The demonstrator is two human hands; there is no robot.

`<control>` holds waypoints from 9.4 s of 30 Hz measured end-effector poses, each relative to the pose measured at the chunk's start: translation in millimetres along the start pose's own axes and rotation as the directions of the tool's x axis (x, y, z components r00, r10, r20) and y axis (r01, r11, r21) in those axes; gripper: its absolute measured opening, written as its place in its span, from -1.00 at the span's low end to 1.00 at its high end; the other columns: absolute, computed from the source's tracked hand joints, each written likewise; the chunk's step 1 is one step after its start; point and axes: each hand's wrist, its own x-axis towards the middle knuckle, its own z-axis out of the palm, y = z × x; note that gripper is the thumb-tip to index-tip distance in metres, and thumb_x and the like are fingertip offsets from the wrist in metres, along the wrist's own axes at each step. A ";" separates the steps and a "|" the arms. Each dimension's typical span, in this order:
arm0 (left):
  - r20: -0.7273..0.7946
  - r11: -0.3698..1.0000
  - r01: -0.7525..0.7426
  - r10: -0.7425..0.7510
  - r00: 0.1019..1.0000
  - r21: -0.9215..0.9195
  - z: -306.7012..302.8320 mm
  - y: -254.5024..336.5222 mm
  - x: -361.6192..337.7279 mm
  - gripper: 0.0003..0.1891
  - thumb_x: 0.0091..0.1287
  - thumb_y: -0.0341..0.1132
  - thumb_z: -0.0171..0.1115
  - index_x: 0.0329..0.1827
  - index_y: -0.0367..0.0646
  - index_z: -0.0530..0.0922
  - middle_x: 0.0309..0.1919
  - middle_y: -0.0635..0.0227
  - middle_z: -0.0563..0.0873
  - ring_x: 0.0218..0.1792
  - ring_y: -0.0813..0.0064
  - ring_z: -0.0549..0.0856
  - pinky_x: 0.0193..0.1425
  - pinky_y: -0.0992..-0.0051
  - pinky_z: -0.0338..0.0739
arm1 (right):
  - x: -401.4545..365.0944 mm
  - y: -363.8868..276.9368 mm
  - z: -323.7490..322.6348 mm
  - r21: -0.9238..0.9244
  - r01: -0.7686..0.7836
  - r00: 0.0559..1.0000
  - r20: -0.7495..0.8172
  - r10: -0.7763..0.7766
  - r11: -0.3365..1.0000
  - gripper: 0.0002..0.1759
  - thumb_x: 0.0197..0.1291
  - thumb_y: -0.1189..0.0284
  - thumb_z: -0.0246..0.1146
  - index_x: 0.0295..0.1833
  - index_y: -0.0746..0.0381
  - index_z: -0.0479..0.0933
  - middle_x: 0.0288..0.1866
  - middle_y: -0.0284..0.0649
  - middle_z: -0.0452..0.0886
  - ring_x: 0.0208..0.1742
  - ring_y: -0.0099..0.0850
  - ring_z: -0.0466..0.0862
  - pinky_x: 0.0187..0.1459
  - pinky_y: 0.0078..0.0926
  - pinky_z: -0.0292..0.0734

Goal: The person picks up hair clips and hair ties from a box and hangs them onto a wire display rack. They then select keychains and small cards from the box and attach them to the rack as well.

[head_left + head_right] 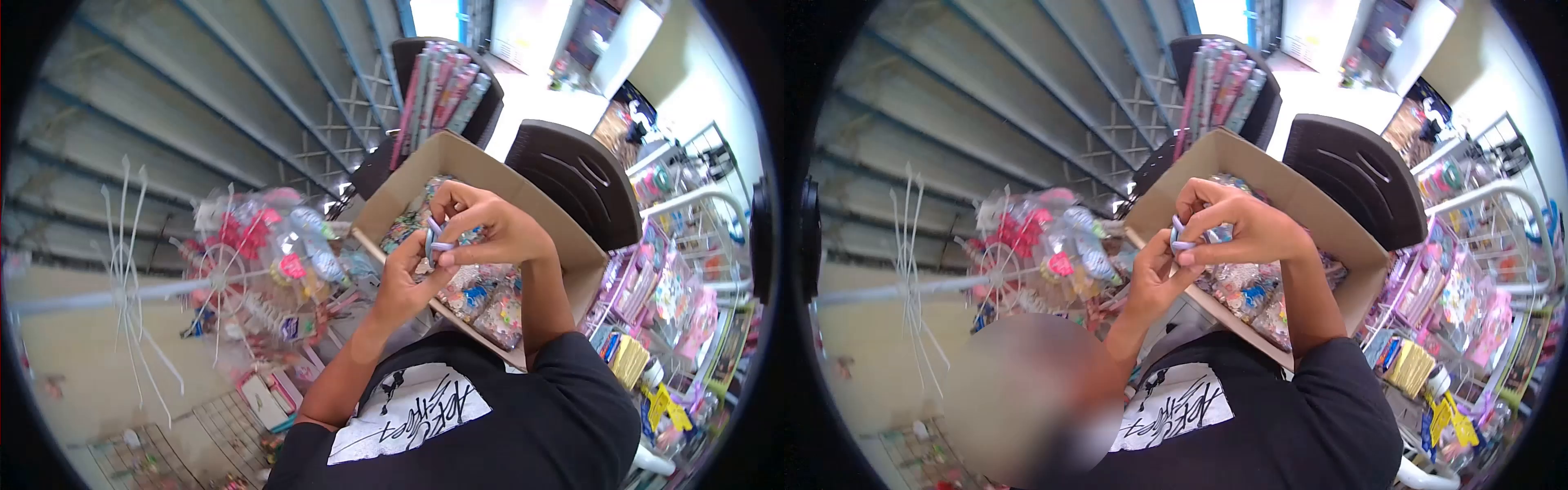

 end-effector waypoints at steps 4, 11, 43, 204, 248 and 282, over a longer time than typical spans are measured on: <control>-0.167 0.999 0.021 -0.026 0.986 -0.032 -22.9 36.3 -57.8 -0.81 0.38 -0.44 0.27 0.01 -0.23 0.55 -0.16 0.48 0.62 -0.11 0.74 0.55 0.04 0.62 0.45 | 37.4 -11.0 47.0 0.007 0.130 0.988 0.080 -0.130 0.991 -0.77 0.01 0.48 0.53 -0.20 0.24 0.68 -0.15 -0.24 0.51 -0.08 -0.40 0.54 -0.10 -0.45 0.43; -0.432 0.946 -0.103 0.236 0.871 0.308 -65.1 59.5 -191.9 -0.85 0.24 -0.48 0.37 -0.17 -0.27 0.61 -0.24 0.38 0.65 -0.21 0.61 0.59 -0.04 0.59 0.45 | 72.9 -34.7 168.0 0.058 -0.117 0.886 0.456 0.078 0.992 -0.75 0.02 0.50 0.46 -0.18 0.27 0.58 -0.05 -0.16 0.63 -0.08 -0.35 0.58 0.00 -0.37 0.46; -0.947 0.880 -0.404 0.134 -0.291 0.249 -120.0 91.5 -603.1 -0.74 0.49 -0.26 0.13 0.06 -0.24 0.60 -0.13 0.36 0.72 -0.42 0.73 0.44 -0.24 0.66 0.37 | 93.6 -112.8 706.1 0.422 -0.479 0.331 0.899 -0.287 0.770 -0.80 0.34 0.47 0.27 -0.02 0.36 0.59 -0.15 -0.32 0.64 -0.11 -0.58 0.58 -0.03 -0.56 0.48; 0.128 0.346 0.015 -0.387 0.913 0.938 -50.3 -81.7 -66.4 -0.37 0.28 -0.18 0.31 0.44 0.03 0.37 0.49 0.26 0.27 0.57 0.07 0.05 0.49 -0.22 0.01 | -222.4 188.0 -81.1 -0.785 -0.497 0.298 0.245 0.923 0.369 -0.64 0.07 0.22 0.34 -0.30 0.36 0.64 -0.41 -0.05 0.69 -0.35 -0.25 0.68 -0.28 -0.23 0.54; -0.118 0.921 0.262 -0.237 0.964 0.289 -15.5 -51.6 -49.7 -0.84 0.38 -0.39 0.22 -0.17 -0.33 0.68 -0.36 0.31 0.73 -0.28 0.53 0.66 -0.13 0.49 0.50 | -302.8 228.3 -102.4 -0.813 -0.570 0.111 0.067 0.992 0.119 -0.61 -0.20 0.32 0.39 -0.15 0.19 0.70 -0.20 -0.04 0.73 -0.10 -0.13 0.72 -0.04 -0.19 0.60; -0.683 0.996 0.002 -0.060 0.728 -0.086 -104.4 65.7 -337.1 -0.68 0.32 -0.40 0.36 0.10 -0.24 0.53 -0.18 0.48 0.63 -0.23 0.74 0.57 -0.16 0.68 0.43 | 83.9 -56.1 315.5 0.022 -0.023 0.622 0.783 -0.003 0.999 -0.65 0.21 0.49 0.34 0.05 0.28 0.38 -0.21 -0.17 0.67 -0.18 -0.32 0.69 -0.07 -0.37 0.54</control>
